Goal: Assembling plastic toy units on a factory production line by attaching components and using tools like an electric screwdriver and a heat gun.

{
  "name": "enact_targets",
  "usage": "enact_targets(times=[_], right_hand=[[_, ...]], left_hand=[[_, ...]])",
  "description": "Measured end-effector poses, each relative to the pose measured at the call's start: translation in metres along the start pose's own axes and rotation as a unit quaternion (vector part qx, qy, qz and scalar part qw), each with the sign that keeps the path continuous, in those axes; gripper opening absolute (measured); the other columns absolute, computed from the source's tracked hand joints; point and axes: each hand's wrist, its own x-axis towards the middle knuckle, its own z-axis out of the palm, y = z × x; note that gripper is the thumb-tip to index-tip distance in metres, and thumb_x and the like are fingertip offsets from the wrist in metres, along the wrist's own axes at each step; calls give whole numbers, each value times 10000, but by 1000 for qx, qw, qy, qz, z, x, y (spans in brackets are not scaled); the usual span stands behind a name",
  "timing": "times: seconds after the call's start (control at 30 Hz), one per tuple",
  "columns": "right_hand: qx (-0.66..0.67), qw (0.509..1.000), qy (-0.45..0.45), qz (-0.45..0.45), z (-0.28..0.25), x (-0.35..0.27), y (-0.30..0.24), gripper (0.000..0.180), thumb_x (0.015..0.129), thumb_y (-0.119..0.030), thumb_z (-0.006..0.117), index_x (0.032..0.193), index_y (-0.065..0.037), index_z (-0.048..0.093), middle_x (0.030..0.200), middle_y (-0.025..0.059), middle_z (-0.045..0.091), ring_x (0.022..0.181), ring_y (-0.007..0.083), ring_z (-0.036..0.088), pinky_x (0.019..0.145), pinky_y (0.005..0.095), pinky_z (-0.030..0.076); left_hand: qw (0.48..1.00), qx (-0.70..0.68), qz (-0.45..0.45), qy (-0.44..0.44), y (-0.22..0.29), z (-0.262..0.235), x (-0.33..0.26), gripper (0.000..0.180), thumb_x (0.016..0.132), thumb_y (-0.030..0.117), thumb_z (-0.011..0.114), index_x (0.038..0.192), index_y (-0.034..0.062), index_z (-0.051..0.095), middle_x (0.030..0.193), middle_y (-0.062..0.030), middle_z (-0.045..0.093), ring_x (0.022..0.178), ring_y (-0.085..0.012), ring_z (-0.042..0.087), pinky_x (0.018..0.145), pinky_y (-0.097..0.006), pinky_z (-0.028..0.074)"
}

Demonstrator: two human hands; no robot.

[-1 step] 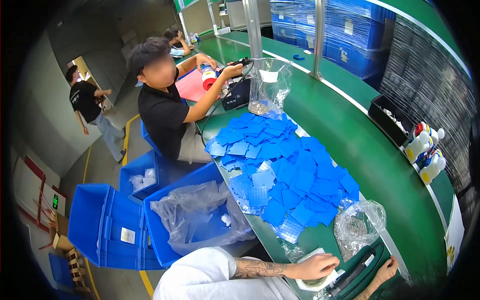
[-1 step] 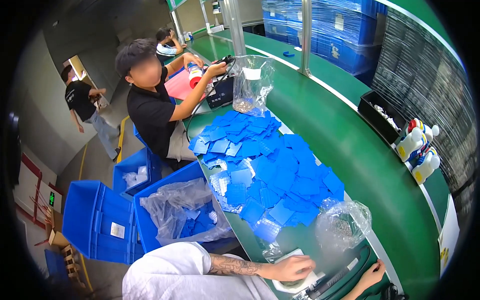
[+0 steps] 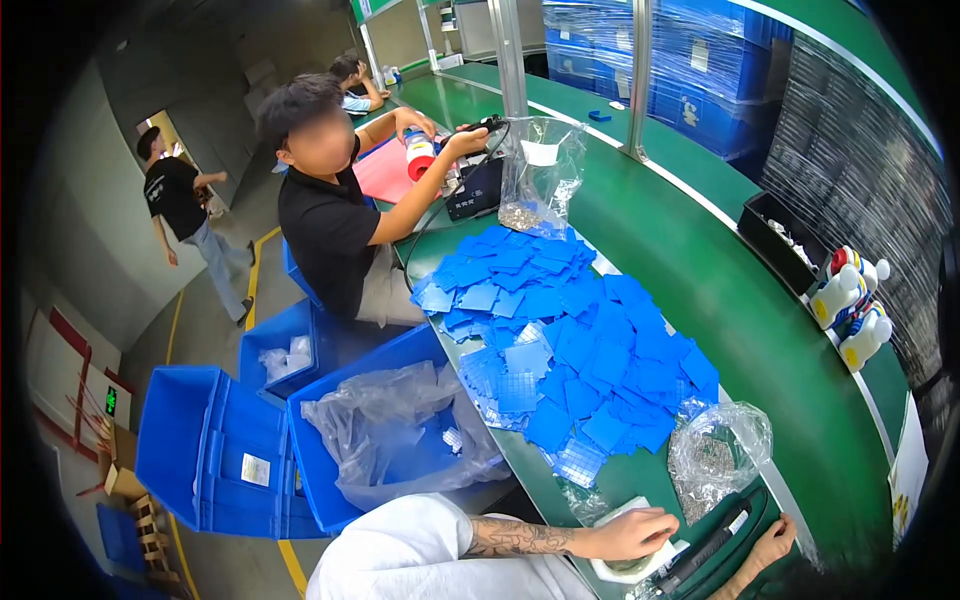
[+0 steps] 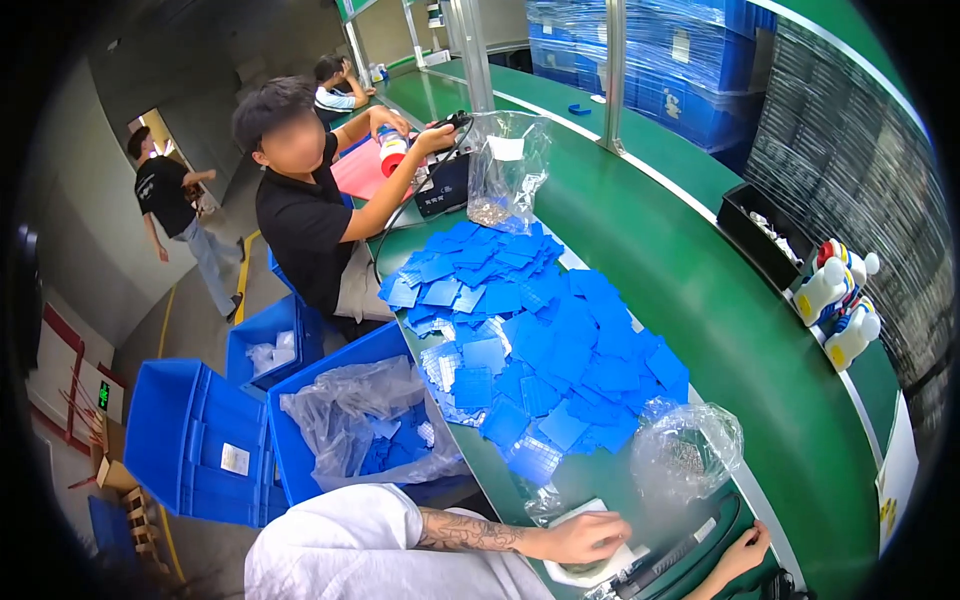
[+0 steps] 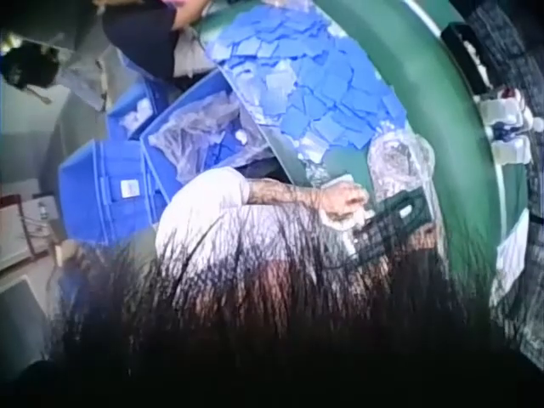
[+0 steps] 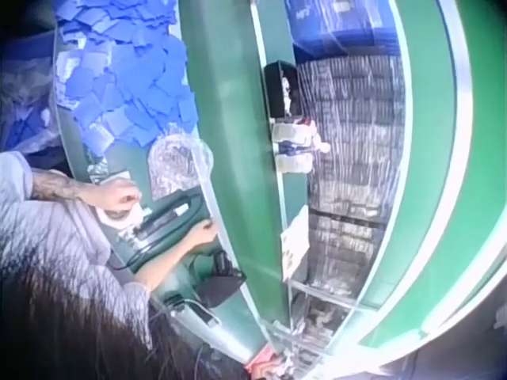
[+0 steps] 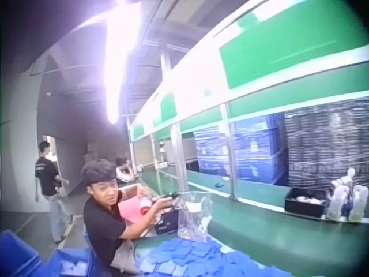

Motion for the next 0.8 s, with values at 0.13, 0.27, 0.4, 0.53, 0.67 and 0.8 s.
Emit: enact_targets(times=[0.13, 0.27, 0.4, 0.53, 0.67, 0.8], right_hand=[[-6, 1000, 2, 12, -2, 0, 3, 164, 843, -20, 486, 946, 17, 609, 893, 123, 607, 731, 234, 561, 637, 321, 453], [20, 1000, -3, 5, -1, -1, -1, 163, 839, -17, 489, 944, 19, 608, 900, 124, 604, 740, 233, 556, 642, 314, 448], [8, 1000, -3, -4, -3, -2, -9, 164, 835, -11, 491, 945, 21, 607, 907, 124, 602, 754, 231, 554, 655, 308, 445], [34, 999, -6, 9, -5, -4, -10, 166, 835, -9, 489, 948, 23, 607, 913, 126, 603, 759, 233, 555, 660, 311, 447], [32, 999, -14, 15, -6, -4, -10, 169, 836, -5, 484, 951, 30, 603, 919, 130, 602, 768, 238, 561, 672, 315, 452], [34, 999, -18, 12, -7, -4, -10, 168, 834, -6, 487, 951, 30, 602, 922, 131, 602, 772, 235, 563, 677, 317, 452]], left_hand=[[1000, -10, -9, -9, -3, 1, 1, 112, 805, 3, 570, 908, -1, 527, 766, -120, 510, 671, -278, 540, 599, -361, 434], [1000, -7, 2, 4, -7, 2, 0, 116, 803, 4, 570, 911, -1, 527, 776, -122, 515, 686, -277, 546, 604, -356, 439], [1000, -7, -13, 1, -8, 1, 0, 125, 797, 0, 565, 917, -3, 529, 786, -123, 523, 697, -276, 549, 615, -353, 445], [1000, -10, -14, 9, -8, 2, -2, 135, 783, -22, 546, 917, -6, 528, 796, -126, 523, 704, -275, 540, 625, -356, 444], [1000, -2, -4, 15, -4, 1, 0, 147, 774, -36, 531, 918, -7, 527, 802, -129, 521, 703, -279, 532, 628, -356, 443], [1000, -4, 2, 14, -6, 2, 0, 175, 759, -49, 523, 930, -9, 522, 805, -133, 521, 701, -284, 530, 626, -356, 441]])
